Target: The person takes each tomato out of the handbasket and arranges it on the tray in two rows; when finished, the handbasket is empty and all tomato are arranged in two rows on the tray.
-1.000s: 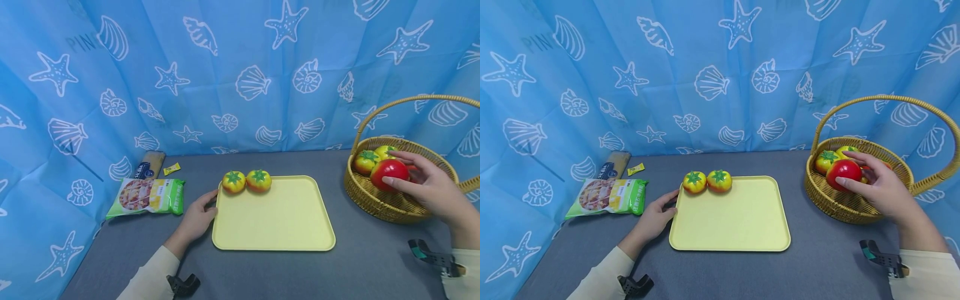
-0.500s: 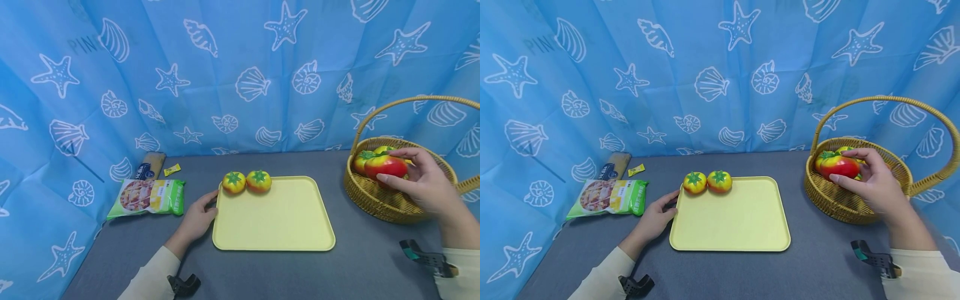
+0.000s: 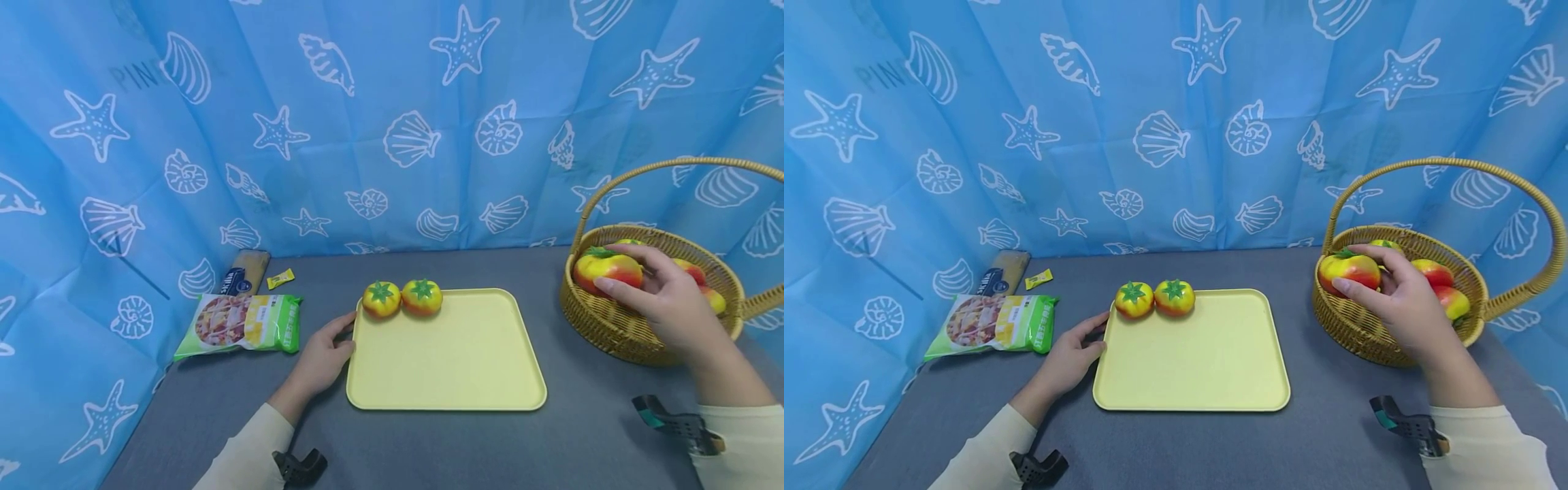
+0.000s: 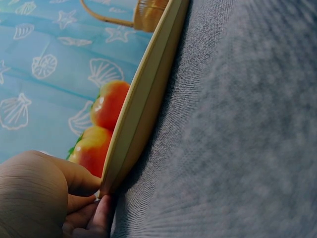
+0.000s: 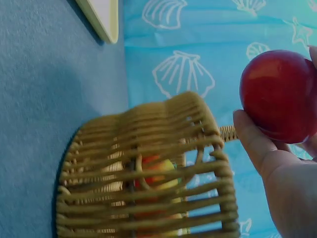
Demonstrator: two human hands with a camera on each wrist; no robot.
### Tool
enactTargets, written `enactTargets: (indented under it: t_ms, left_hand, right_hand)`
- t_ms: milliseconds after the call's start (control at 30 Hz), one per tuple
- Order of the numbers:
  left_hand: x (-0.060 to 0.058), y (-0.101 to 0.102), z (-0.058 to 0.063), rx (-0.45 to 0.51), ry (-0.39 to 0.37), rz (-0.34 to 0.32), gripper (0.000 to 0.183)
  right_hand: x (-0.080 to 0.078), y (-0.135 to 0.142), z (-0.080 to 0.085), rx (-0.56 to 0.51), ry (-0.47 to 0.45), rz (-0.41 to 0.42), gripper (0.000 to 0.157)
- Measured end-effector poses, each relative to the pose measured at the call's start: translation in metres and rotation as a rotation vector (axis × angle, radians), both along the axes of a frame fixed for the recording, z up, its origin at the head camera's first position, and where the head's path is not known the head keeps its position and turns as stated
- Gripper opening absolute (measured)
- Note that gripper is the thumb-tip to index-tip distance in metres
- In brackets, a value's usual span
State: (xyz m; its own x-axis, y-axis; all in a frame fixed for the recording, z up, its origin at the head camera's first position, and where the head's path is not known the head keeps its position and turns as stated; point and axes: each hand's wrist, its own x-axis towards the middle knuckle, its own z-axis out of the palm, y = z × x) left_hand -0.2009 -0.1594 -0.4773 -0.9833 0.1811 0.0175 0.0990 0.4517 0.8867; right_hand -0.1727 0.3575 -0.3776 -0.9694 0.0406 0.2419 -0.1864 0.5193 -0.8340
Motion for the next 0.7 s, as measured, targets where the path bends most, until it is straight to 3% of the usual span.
enactTargets:
  t_ms: [200, 500, 700]
  left_hand:
    - [0.0, 0.0, 0.0, -0.003, -0.005, 0.002, 0.057]
    - [0.0, 0.0, -0.001, 0.027, 0.017, -0.008, 0.057]
    - [0.001, 0.001, 0.0, 0.033, 0.001, -0.007, 0.057]
  right_hand:
    - [-0.001, -0.011, -0.003, 0.047, -0.025, 0.0, 0.06]
    - [-0.005, -0.034, -0.01, -0.034, -0.014, 0.135, 0.059]
    - [-0.007, -0.049, -0.017, 0.009, -0.033, 0.169, 0.065]
